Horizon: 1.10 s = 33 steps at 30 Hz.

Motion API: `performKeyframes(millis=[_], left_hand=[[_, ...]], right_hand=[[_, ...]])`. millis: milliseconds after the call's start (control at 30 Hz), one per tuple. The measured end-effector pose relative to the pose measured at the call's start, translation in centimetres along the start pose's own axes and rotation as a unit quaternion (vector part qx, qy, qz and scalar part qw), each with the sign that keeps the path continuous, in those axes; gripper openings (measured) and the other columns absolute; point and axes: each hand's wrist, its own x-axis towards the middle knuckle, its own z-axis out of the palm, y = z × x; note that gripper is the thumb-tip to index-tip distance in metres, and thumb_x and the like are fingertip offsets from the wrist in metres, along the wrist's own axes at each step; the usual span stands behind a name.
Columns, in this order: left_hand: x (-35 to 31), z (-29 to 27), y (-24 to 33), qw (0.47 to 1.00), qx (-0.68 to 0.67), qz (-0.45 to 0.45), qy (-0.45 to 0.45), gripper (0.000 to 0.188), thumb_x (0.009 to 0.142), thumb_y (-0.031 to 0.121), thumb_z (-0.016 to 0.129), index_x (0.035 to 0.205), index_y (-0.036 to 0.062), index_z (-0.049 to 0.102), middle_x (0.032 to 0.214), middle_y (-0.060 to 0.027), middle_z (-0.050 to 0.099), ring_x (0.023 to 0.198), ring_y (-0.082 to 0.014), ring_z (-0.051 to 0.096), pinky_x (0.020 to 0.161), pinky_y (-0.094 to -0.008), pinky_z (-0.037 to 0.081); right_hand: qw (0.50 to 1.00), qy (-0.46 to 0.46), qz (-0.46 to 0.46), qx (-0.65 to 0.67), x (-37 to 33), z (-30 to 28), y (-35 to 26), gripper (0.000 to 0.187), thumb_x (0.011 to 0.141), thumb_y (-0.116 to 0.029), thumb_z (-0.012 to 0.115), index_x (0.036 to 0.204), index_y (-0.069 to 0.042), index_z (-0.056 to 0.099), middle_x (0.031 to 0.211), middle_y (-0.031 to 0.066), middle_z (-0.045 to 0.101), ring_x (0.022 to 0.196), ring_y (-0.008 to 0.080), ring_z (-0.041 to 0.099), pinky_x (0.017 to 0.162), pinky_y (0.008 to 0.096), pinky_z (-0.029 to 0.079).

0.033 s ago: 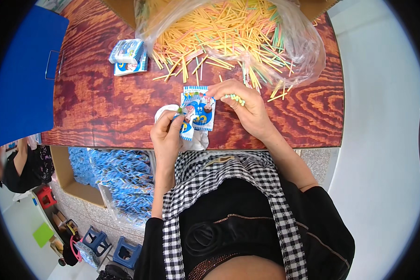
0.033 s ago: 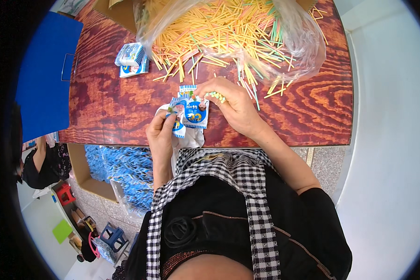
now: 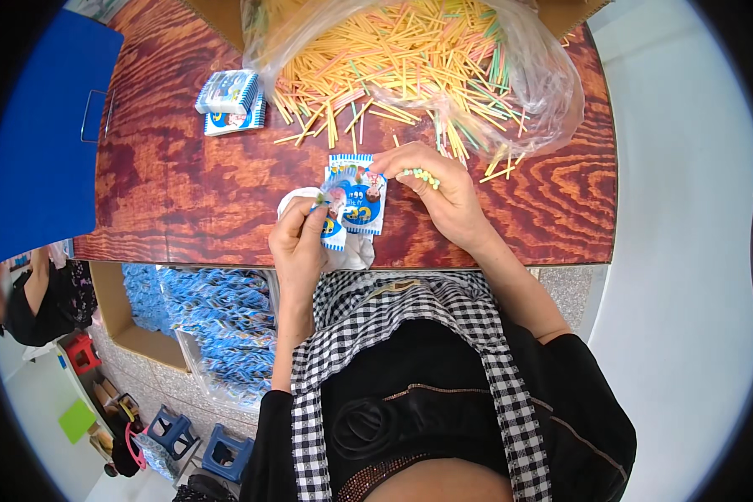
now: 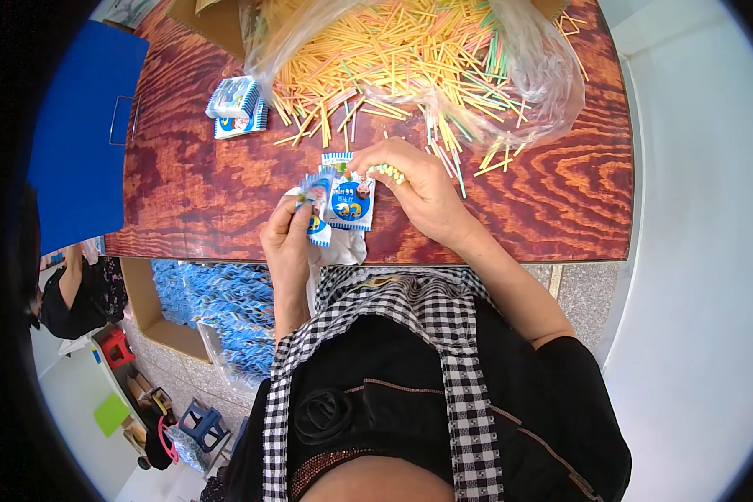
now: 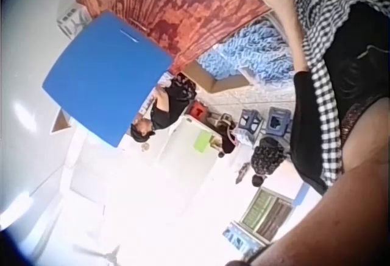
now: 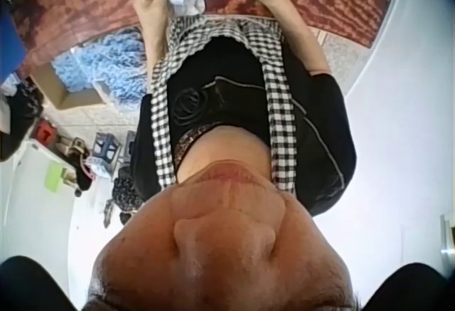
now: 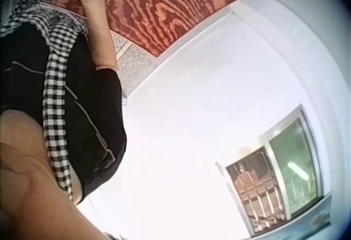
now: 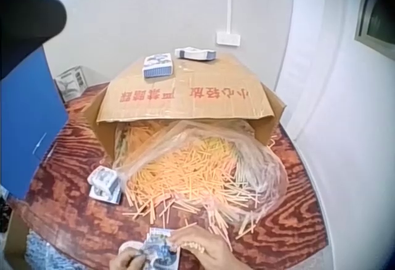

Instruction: Placing small yellow sticks into individual plastic packets.

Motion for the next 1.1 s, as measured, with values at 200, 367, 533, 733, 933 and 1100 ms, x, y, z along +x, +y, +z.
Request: performKeyframes(millis=[200,367,533,733,933,1100], left_hand=[[1.1,0.5,0.0,0.990,0.094,0.104,0.006,0.013,0.089,0.000,0.054,0.098,-0.0040,0.063,0.085,-0.0090,0.059,0.080,-0.0172,0.056,0.070,-0.0270,0.043],[1.3,0.9,0.7,0.986,0.141,0.080,0.022,0.010,0.087,0.001,0.056,0.095,-0.0039,0.061,0.083,-0.0096,0.057,0.076,-0.0179,0.055,0.068,-0.0274,0.042],[1.8,1.1,0.0,0.993,0.104,0.056,0.030,0.009,0.089,0.002,0.055,0.092,-0.0031,0.062,0.085,-0.0058,0.056,0.075,-0.0122,0.052,0.067,-0.0240,0.041],[1.9,1.0,-0.4,0.994,0.079,0.080,0.006,0.009,0.090,0.003,0.056,0.091,-0.0036,0.063,0.088,-0.0024,0.056,0.071,-0.0062,0.048,0.060,-0.0198,0.038],[1.9,1.3,-0.1,0.997,0.060,0.047,-0.002,0.007,0.085,0.000,0.062,0.089,-0.0054,0.062,0.084,-0.0079,0.058,0.074,-0.0138,0.054,0.065,-0.0249,0.043],[2.0,0.8,-0.6,0.997,0.039,0.060,-0.015,0.010,0.090,0.002,0.056,0.093,-0.0049,0.063,0.087,-0.0013,0.056,0.072,-0.0061,0.049,0.065,-0.0202,0.039]], right_hand=[[0.985,0.104,0.118,0.065,0.6,-2.8,1.2,0.012,0.096,-0.012,0.050,0.091,-0.003,0.057,0.082,0.0035,0.059,0.074,0.0125,0.058,0.068,0.0251,0.048],[0.949,0.205,0.237,-0.028,3.7,-8.9,2.8,0.017,0.096,-0.018,0.050,0.084,-0.008,0.054,0.070,-0.0022,0.053,0.059,0.0070,0.051,0.054,0.0210,0.042],[0.919,0.101,0.101,-0.367,6.3,-8.8,4.0,0.010,0.089,-0.012,0.054,0.087,-0.002,0.053,0.066,0.0073,0.056,0.057,0.0153,0.057,0.052,0.0305,0.043],[0.769,-0.014,0.097,-0.631,8.8,-6.2,3.5,0.011,0.079,-0.007,0.051,0.087,0.000,0.054,0.075,0.0222,0.063,0.074,0.0357,0.065,0.063,0.0473,0.048],[0.750,-0.059,0.099,-0.652,9.6,-7.7,3.8,0.013,0.078,-0.005,0.051,0.086,0.001,0.058,0.078,0.0248,0.064,0.075,0.0342,0.066,0.063,0.0439,0.051],[0.850,-0.038,0.073,-0.521,8.8,-13.9,4.8,0.008,0.082,-0.009,0.055,0.080,-0.002,0.058,0.073,0.0185,0.064,0.063,0.0239,0.064,0.051,0.0349,0.048]])
